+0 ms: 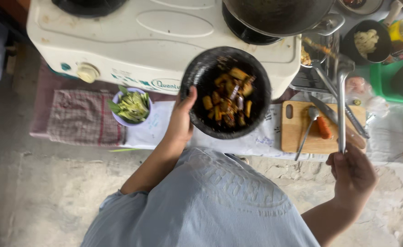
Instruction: The person prepares and cooks fritters by scooping batter from a bowl into a multi-weld pan, turning the fritters over as they fry, and then transferring the cooked fritters to a plate.
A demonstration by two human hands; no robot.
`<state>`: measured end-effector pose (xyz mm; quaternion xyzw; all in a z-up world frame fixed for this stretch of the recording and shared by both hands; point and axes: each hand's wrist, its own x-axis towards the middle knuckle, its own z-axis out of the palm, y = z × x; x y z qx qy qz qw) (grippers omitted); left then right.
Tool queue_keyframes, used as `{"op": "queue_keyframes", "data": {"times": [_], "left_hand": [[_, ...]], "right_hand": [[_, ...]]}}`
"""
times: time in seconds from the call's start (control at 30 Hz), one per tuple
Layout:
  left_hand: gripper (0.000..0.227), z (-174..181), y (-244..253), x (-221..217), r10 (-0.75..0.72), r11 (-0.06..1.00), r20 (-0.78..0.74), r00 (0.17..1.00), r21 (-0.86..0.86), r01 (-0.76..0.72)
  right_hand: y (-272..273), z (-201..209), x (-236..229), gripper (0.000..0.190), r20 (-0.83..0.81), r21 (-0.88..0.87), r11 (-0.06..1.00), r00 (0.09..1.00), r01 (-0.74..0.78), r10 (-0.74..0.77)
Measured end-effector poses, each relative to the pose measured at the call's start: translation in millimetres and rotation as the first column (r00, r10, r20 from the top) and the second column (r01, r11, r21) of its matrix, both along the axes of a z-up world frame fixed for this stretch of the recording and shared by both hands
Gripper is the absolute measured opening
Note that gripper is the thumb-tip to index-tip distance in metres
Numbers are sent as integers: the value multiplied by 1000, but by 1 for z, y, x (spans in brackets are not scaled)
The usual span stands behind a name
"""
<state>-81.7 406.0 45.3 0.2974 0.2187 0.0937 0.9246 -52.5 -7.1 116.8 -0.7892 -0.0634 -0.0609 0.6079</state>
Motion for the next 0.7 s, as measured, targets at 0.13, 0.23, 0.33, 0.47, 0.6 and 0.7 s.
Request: {"op": "queue_keyframes", "data": {"times": [0.13,0.23,0.33,0.47,0.6,0.7], "left_hand": [[72,-1,54,2,192,975,7,981,116,-192],[71,2,81,5,245,962,51,968,114,-250],[68,14,105,7,265,957,181,947,69,-281],[66,50,131,24,218,965,324,920,66,-252],[71,72,145,80,240,886,353,904,301,-352],[66,82,150,138,142,774,422,895,517,-366]], "right_hand": [[39,8,10,23,34,57,997,998,43,-45],[58,14,22,23,81,9,996,992,94,-94],[81,28,34,29,167,-157,984,985,78,-51],[122,62,50,31,191,-155,987,981,49,-19],[160,79,77,32,245,-140,990,968,-26,60],[178,83,102,29,383,-472,882,900,-3,208]]}}
